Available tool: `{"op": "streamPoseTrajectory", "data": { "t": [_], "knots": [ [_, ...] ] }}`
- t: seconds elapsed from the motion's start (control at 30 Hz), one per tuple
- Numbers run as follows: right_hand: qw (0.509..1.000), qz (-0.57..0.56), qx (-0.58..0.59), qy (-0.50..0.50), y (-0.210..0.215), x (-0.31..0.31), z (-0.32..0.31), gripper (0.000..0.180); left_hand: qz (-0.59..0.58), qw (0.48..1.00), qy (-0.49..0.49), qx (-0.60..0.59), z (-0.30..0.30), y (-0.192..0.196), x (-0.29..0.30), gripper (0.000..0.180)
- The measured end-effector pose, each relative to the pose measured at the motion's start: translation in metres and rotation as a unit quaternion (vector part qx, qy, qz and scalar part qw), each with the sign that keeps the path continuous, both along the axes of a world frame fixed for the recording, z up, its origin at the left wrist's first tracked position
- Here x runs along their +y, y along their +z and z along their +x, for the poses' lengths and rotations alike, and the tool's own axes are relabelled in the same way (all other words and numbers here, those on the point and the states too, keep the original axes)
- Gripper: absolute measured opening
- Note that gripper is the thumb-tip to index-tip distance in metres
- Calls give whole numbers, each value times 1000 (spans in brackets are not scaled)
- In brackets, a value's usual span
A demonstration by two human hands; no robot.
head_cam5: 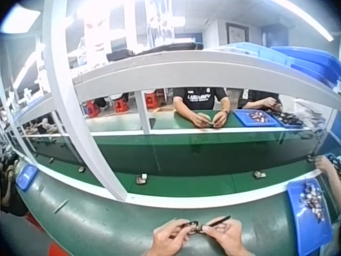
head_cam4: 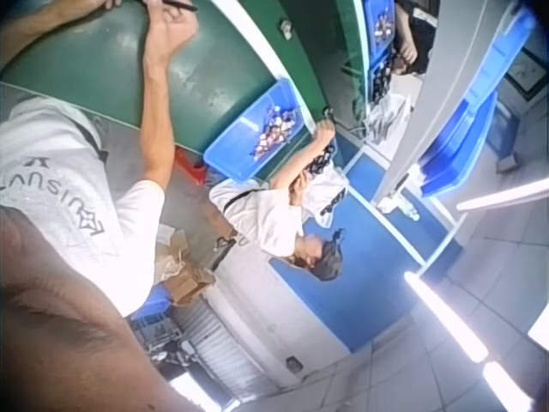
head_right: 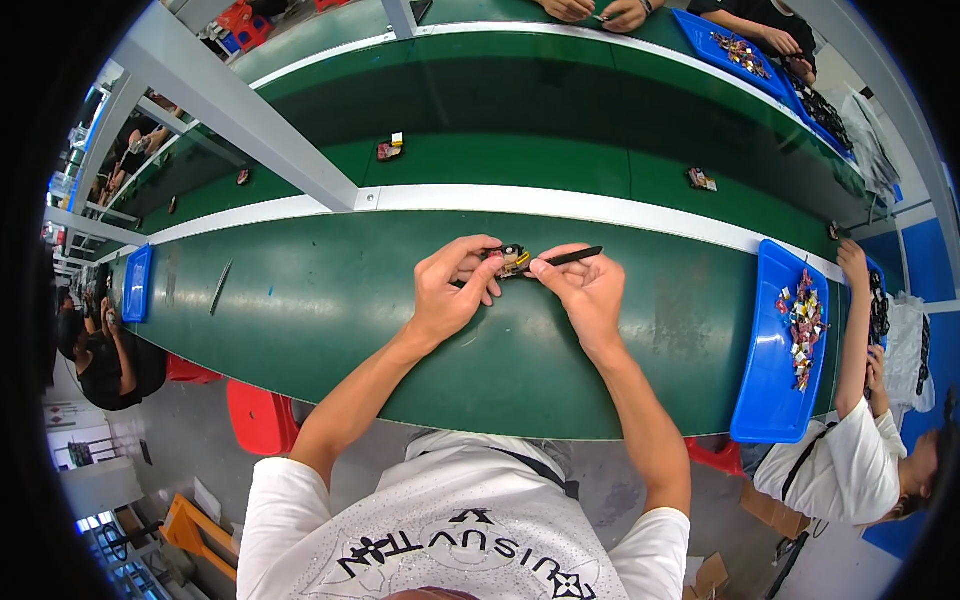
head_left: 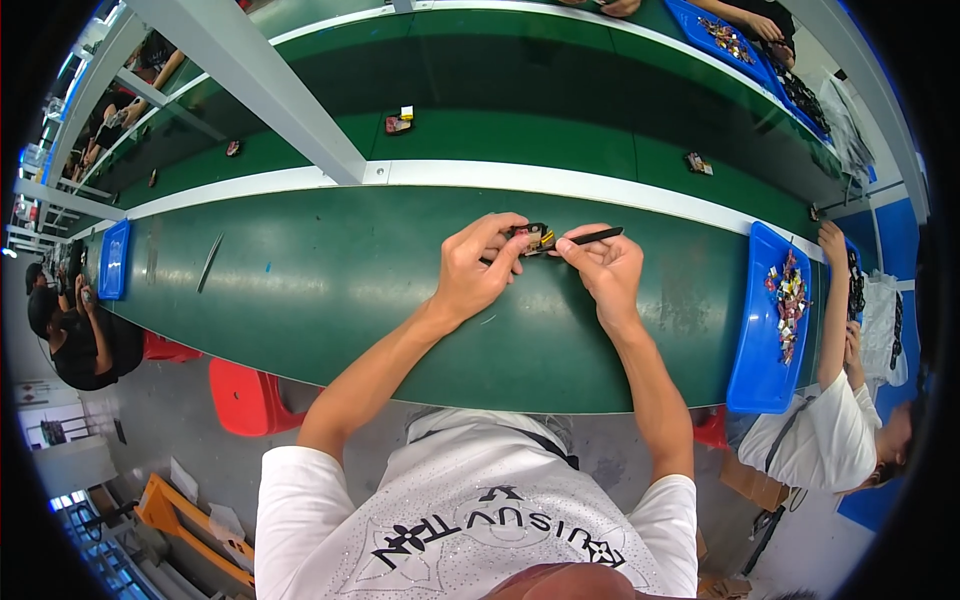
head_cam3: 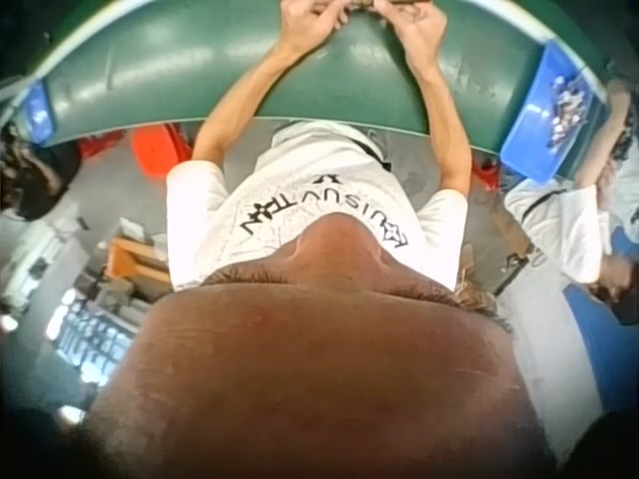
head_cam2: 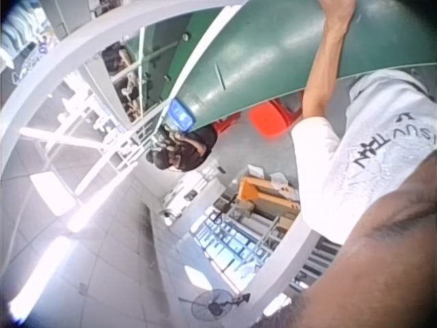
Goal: Using tweezers to precisely assemble and position small electronic parts onto a circuit board assembly.
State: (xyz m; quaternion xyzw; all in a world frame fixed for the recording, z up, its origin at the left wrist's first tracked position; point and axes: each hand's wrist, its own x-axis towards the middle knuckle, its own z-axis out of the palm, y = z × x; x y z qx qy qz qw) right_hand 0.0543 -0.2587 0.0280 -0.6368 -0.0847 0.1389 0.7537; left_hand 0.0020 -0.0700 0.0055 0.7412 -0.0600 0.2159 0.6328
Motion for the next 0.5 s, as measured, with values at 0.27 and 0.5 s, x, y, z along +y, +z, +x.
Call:
{"op": "streamPoseTrajectory", "data": {
  "t": [0.27,0.5],
  "knots": [
    [998,19,-53,-10,-4,-4,1,13,-160,979,-87,91,4,0,1,22],
    [975,-35,-218,-28,-9,-16,2,12,-237,950,-152,133,11,2,-6,28]
  ]
}}
